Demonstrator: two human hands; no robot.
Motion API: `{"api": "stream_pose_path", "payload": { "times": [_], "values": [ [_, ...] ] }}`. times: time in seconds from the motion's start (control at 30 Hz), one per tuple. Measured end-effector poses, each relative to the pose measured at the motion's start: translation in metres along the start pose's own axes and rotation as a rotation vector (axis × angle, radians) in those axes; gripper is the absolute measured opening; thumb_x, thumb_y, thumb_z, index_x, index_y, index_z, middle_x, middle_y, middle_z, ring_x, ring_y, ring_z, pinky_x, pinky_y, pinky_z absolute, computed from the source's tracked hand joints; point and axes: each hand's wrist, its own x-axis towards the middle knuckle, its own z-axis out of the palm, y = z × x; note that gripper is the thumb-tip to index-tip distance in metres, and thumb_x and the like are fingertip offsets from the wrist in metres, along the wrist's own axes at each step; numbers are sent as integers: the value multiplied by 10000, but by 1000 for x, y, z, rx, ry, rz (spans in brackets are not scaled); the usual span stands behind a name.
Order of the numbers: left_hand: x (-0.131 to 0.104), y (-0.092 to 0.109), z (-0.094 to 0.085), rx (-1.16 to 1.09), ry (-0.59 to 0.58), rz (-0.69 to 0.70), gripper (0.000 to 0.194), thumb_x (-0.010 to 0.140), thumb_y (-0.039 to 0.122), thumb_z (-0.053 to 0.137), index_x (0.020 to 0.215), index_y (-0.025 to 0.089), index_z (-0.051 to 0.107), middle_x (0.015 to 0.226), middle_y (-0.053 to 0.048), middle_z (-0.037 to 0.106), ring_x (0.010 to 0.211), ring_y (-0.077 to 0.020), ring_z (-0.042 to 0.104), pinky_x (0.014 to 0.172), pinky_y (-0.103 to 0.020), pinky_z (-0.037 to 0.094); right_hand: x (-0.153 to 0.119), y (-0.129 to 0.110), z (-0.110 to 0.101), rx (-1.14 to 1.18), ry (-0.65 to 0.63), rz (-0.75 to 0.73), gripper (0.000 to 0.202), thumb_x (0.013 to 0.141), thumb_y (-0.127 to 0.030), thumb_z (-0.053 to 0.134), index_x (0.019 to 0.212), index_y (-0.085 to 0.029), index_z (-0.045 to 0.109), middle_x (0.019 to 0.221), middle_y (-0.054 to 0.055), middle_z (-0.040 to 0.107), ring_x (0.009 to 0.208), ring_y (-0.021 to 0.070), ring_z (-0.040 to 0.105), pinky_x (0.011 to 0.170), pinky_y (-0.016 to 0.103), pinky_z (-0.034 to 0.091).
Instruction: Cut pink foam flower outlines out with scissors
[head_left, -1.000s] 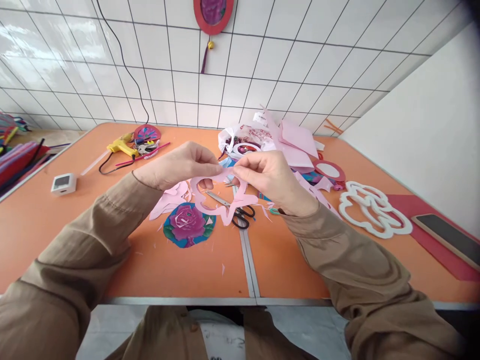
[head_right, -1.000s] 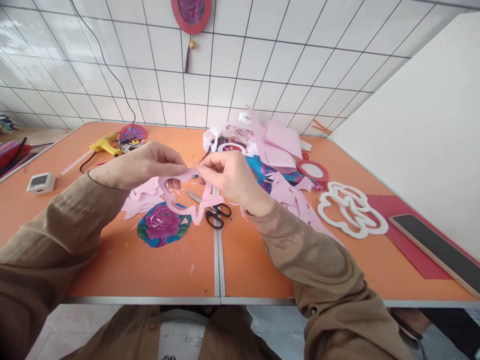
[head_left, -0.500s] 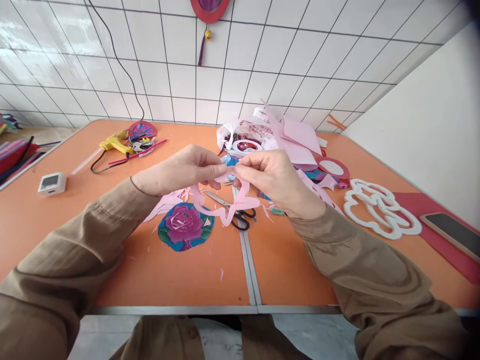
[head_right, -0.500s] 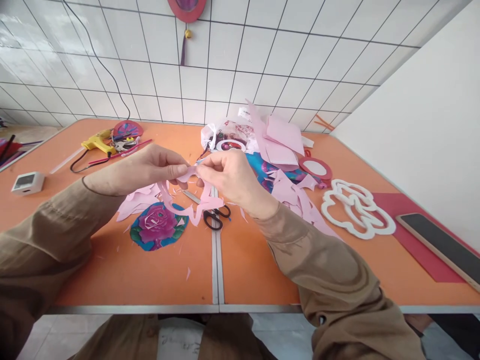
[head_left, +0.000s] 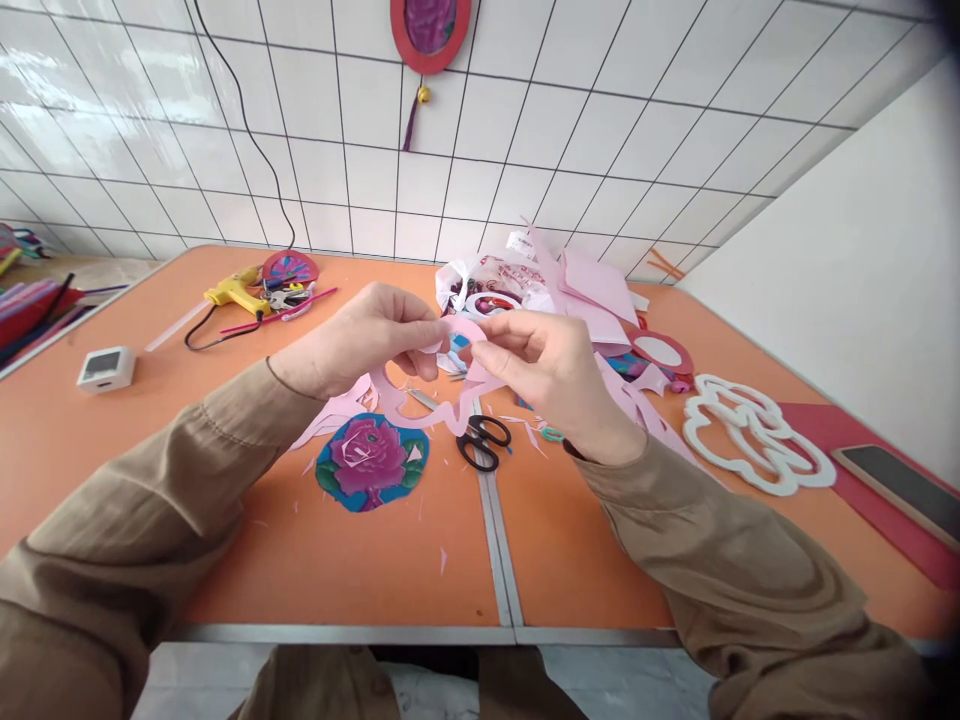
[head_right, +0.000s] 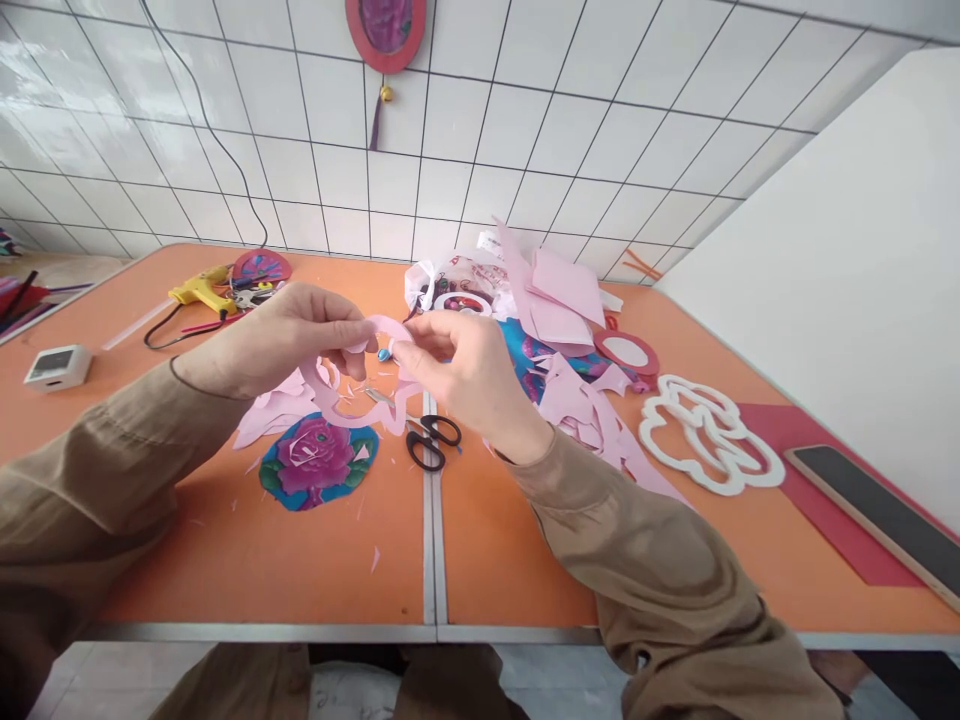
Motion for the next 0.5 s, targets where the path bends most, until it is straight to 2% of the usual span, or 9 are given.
{"api": "stream_pose_path", "payload": {
  "times": [0.1, 0.2, 0.37, 0.5],
  "values": [
    [0, 0, 1, -8, 34, 15, 234, 883, 295, 659, 700, 153, 684, 642, -52, 716, 572, -115, 625, 396, -154, 434, -2, 3, 3, -75, 54, -90, 91, 851, -277, 688, 805, -202, 710, 790, 30, 783, 729, 196, 756, 645, 312, 600],
    [-2, 1, 1, -15, 37, 39, 231, 894, 277, 642, 710, 144, 688, 640, -51, 718, 567, -110, 625, 419, -159, 453, -3, 3, 4, -121, 92, -144, 122, 872, -255, 658, 773, -203, 706, 754, 18, 771, 696, 182, 742, 599, 292, 581],
    [-5, 4, 5, -22, 51, 88, 239, 889, 231, 629, 674, 134, 669, 618, -45, 707, 560, -99, 631, 457, -156, 470, -3, 1, 4, -143, 94, -143, 152, 882, -260, 645, 756, -196, 700, 718, 6, 753, 643, 153, 701, 572, 272, 548],
    [-6, 5, 8, -14, 60, 86, 243, 882, 250, 635, 665, 144, 657, 619, -45, 708, 572, -117, 642, 428, -163, 455, -3, 0, 4, -166, 98, -130, 173, 887, -285, 649, 744, -196, 691, 695, 6, 740, 636, 156, 690, 565, 274, 530]
  ]
}}
